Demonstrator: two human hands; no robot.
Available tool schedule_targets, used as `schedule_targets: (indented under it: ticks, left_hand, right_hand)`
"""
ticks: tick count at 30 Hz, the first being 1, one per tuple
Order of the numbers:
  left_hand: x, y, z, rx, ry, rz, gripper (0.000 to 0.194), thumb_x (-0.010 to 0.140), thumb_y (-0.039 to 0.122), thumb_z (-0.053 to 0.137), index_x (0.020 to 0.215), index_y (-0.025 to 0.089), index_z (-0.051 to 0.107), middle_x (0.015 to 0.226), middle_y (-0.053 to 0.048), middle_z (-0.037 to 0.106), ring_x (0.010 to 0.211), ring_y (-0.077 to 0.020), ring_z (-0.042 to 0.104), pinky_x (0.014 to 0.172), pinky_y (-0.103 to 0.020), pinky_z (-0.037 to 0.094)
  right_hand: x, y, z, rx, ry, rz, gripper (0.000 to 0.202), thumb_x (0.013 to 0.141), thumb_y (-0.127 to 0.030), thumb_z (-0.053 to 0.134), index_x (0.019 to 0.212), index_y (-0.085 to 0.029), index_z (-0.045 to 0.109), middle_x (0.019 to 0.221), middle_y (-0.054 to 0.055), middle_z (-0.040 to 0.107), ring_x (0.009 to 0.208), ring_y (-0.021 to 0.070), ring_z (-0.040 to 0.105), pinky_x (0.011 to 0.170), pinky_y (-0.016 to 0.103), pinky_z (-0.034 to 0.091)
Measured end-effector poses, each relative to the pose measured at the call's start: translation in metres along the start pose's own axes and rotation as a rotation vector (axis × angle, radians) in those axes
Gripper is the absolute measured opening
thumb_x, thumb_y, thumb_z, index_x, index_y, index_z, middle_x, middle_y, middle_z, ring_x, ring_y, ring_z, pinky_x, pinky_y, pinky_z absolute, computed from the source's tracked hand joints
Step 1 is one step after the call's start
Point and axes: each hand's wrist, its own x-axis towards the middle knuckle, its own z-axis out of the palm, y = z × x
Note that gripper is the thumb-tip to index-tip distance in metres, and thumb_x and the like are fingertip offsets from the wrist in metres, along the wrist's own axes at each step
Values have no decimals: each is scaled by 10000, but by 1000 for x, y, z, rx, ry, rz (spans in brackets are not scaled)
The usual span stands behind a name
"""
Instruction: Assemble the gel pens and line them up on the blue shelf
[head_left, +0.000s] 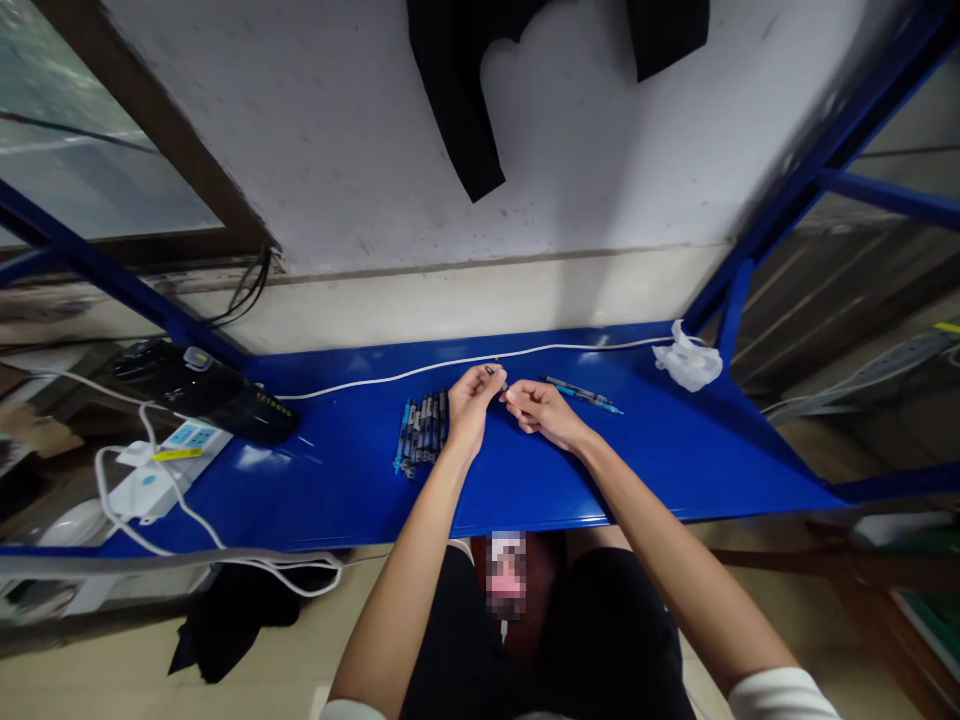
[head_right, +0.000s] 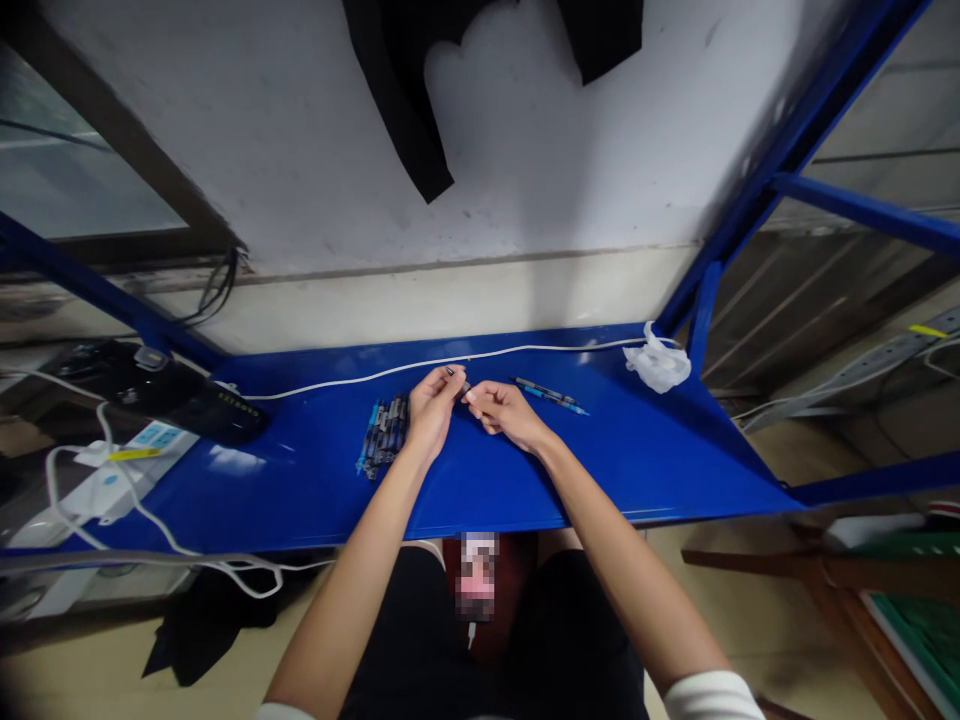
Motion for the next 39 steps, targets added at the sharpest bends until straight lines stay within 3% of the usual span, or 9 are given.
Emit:
schedule_targets:
  ticks: [4,6,10,15,19,22,29,34,39]
  left_hand:
    - [-4,4,2,-72,-136,-60,429,895,469,894,1228,209,824,1176,-111,819,1145,-260,758,1018,-375,557]
    - [-5,5,2,-74,-132,-67,416,884,449,903,1213,206,829,1220,-136,821,1167,-290,765,1032,-414,559]
    - [-4,2,0,-59,-23,-54,381,817,401,955,1115,194,838,1119,-126,839,1064,-272,790,990,-420,575]
    - [-4,0,0,-35,30,-19,297,771,340,983,973,189,828,1021,-79,837,1018,-238,786,1023,-402,568]
    - [-5,1,1,-40,52,4,282,773,341,983,920,191,795,946,-39,809,916,-188,763,962,-348,571]
    - [-5,1,0,-39,63,4,287,787,358,974,911,192,775,900,-28,793,862,-176,746,922,-336,571]
    - [-4,-2,-1,-24,65,2,294,778,349,976,915,189,771,927,-31,792,885,-177,735,926,-328,540]
    - [-3,-2,-1,-22,68,9,312,784,378,982,895,183,765,885,-18,769,849,-158,716,897,-308,535]
    - [-4,-3,1,-37,70,-1,310,752,360,1000,903,179,799,914,-31,777,865,-157,713,877,-289,541]
  right_hand:
    - [-2,-1,-2,-10,34,-27,406,947,-576,821,900,-219,633,726,-56,471,533,80,246,504,260,182]
    - [-3,-1,-3,-14,24,-23,420,981,-614,763,916,-216,647,742,-52,438,553,92,239,515,269,180]
    - [-3,1,-2,-103,8,-79,429,992,-640,733,939,-226,635,778,-35,467,602,116,325,547,268,242]
    - [-4,6,0,-339,106,-247,423,987,-616,752,977,-264,518,859,-3,665,673,155,506,644,297,399]
    - [-8,5,1,-638,174,-332,317,1118,-567,545,1093,-254,587,869,7,648,770,198,574,752,338,445]
    - [-10,5,1,-806,172,-382,366,1165,-531,411,1123,-244,633,956,47,674,859,230,613,832,371,471]
    - [-10,8,1,-779,225,-396,258,1139,-507,510,1126,-255,563,947,42,711,831,232,669,811,355,496]
    - [-10,6,2,-902,213,-424,359,1182,-492,383,1137,-243,637,932,46,684,806,222,628,799,348,476]
    - [-10,10,-2,-890,261,-452,312,1175,-453,436,1109,-244,658,979,61,747,817,222,677,781,338,492]
